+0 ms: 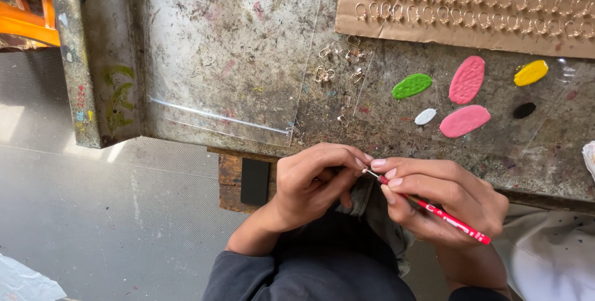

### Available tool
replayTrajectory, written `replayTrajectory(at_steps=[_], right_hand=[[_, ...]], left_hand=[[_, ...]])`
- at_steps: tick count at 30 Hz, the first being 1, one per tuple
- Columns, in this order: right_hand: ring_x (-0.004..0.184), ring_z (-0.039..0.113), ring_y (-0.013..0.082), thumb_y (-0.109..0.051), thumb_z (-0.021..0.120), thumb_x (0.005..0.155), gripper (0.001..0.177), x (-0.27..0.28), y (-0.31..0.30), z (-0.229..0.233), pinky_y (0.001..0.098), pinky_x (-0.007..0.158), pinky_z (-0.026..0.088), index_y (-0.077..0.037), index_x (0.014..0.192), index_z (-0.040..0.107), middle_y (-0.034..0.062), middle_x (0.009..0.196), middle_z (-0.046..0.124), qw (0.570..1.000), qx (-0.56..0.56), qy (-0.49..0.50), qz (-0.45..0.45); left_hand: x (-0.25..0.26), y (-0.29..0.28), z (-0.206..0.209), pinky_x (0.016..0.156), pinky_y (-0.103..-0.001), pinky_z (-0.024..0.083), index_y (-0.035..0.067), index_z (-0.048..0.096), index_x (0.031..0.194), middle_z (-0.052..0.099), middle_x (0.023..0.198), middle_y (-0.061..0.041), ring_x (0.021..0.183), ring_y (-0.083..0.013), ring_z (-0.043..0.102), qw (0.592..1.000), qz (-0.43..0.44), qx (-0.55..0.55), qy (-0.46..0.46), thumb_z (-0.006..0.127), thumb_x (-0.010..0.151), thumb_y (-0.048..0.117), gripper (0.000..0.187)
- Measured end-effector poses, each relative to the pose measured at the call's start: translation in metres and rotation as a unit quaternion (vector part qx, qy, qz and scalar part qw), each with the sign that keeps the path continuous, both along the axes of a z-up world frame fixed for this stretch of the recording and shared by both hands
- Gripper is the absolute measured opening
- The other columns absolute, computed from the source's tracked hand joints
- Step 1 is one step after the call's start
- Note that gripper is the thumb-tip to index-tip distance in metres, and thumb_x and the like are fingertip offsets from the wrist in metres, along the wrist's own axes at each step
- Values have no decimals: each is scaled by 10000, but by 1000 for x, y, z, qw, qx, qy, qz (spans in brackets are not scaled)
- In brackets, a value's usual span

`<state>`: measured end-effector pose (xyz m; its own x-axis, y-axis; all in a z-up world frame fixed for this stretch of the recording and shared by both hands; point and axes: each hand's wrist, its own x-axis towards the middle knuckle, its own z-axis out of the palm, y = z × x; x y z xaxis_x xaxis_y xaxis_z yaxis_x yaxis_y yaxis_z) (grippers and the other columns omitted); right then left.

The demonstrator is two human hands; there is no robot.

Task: Painting small jewelry components and assembling them with metal hooks at a workshop bench.

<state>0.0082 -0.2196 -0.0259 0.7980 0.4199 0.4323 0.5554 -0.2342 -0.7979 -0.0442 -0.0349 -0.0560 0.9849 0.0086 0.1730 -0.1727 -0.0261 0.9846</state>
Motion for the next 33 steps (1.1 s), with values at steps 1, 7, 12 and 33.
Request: replayTrajectory(at_steps=[1,7,12,33], right_hand=[[846,825,257,-30,693,900,56,0,0,1,258,769,662,-15,900,640,161,884,740,1000,-4,1,0],[839,826,257,-33,703,896,62,-1,0,1,250,756,654,-20,897,642,159,878,739,1000,-7,4,-6],[835,825,257,-27,700,894,63,-1,1,1,245,746,651,-22,887,638,155,870,736,1000,-5,5,-9],[825,823,245,-41,692,899,68,0,2,5,242,729,653,-28,875,630,152,860,735,1000,-18,13,-13]], left_hand=[[0,0,0,519,-175,567,-24,618,1039,702,1095,-225,539,-163,700,1000,-2,1,-2,606,1015,-65,49],[0,0,-1,521,-172,561,-23,614,1042,703,1098,-225,538,-158,699,1000,-3,1,-6,606,1019,-52,38],[1,1,0,521,-173,564,-26,615,1045,702,1097,-229,543,-159,703,1000,-6,-2,-4,593,1021,-62,49],[1,0,2,512,-172,563,-22,618,1035,703,1092,-214,536,-160,700,1000,-1,-2,-1,616,1014,-43,30]])
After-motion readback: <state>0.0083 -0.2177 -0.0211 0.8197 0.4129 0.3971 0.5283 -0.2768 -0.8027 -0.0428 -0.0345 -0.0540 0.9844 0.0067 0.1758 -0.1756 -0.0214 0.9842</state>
